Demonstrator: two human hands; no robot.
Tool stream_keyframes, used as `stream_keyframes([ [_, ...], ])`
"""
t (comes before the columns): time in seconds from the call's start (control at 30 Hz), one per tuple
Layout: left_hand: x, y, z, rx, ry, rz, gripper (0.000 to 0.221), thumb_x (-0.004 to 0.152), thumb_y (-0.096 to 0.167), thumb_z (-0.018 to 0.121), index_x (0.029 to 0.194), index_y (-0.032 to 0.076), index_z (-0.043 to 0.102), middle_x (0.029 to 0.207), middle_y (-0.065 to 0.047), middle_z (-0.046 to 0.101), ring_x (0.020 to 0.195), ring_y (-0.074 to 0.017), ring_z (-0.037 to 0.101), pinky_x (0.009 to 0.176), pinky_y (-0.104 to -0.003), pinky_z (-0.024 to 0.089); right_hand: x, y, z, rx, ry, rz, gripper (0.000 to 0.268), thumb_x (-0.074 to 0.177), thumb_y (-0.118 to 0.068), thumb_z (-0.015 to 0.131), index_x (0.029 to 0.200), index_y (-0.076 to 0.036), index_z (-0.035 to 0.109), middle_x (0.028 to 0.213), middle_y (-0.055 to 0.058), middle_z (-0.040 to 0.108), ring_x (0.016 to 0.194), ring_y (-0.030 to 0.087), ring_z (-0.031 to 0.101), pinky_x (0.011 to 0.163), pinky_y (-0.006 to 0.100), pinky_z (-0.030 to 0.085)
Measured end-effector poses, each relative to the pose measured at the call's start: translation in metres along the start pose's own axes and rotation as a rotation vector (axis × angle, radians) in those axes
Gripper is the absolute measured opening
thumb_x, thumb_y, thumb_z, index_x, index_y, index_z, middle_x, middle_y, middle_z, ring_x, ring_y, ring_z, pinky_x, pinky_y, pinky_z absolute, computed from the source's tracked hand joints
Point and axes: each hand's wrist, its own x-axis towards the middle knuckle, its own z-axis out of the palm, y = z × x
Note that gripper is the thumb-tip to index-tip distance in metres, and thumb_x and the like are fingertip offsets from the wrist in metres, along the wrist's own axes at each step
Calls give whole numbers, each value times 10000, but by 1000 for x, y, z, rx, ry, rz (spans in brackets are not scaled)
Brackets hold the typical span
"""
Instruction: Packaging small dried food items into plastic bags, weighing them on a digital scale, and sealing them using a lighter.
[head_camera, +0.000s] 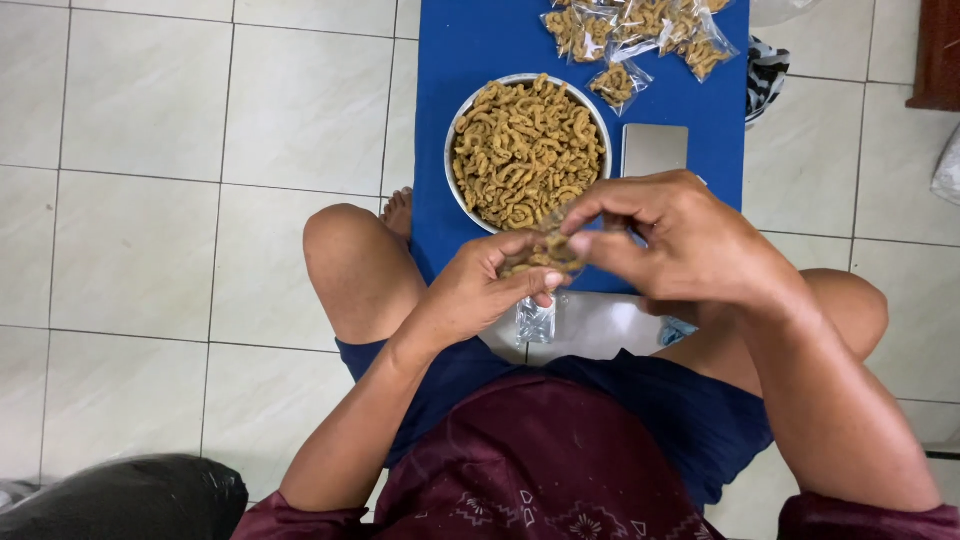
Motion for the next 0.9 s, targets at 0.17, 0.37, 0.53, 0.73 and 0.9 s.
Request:
stream_keyframes([
  [0.17, 3, 5, 4, 35, 23, -9, 259, 925, 121, 706, 1152, -4, 708, 894, -66, 745, 759, -107, 692, 688, -218, 551, 6, -5, 7, -224, 15, -70, 128, 799, -125, 830, 906, -76, 779, 801, 32, 788, 498, 134, 638, 411, 280, 447],
  [0.37, 1, 2, 7, 67, 71, 28, 180, 936, 65, 684, 1104, 3, 702, 820, -38, 707, 719, -79, 635, 645, -205, 495, 5, -10, 26, -320, 151, -56, 115, 834, -98, 786, 938, -49, 768, 815, 36, 778, 484, 158, 624, 416, 308, 457],
  [0.53, 0, 2, 8, 155, 84, -17, 155, 929, 107, 677, 1039, 4, 710, 804, -52, 729, 721, -103, 684, 631, -214, 523, 1, -5, 32, -383, 178, -61, 81, 849, -132, 739, 901, -81, 774, 876, 9, 769, 523, 182, 622, 450, 331, 458],
  [0.73, 0, 4, 8, 97, 82, 36, 325, 931, 85, 698, 1242, -10, 696, 867, -58, 750, 728, -85, 661, 629, -197, 510, -3, -17, 19, 25, 195, 140, 69, 841, -23, 793, 906, -46, 787, 741, 11, 753, 533, 63, 525, 439, 232, 372],
  [0.9, -2, 6, 10, 126, 78, 29, 317, 929, 104, 706, 1226, -6, 696, 844, -62, 725, 723, -99, 665, 636, -218, 525, -6, -13, 14, 52, 155, 141, 145, 840, -5, 786, 978, -44, 810, 830, 42, 765, 462, 62, 475, 365, 233, 305],
])
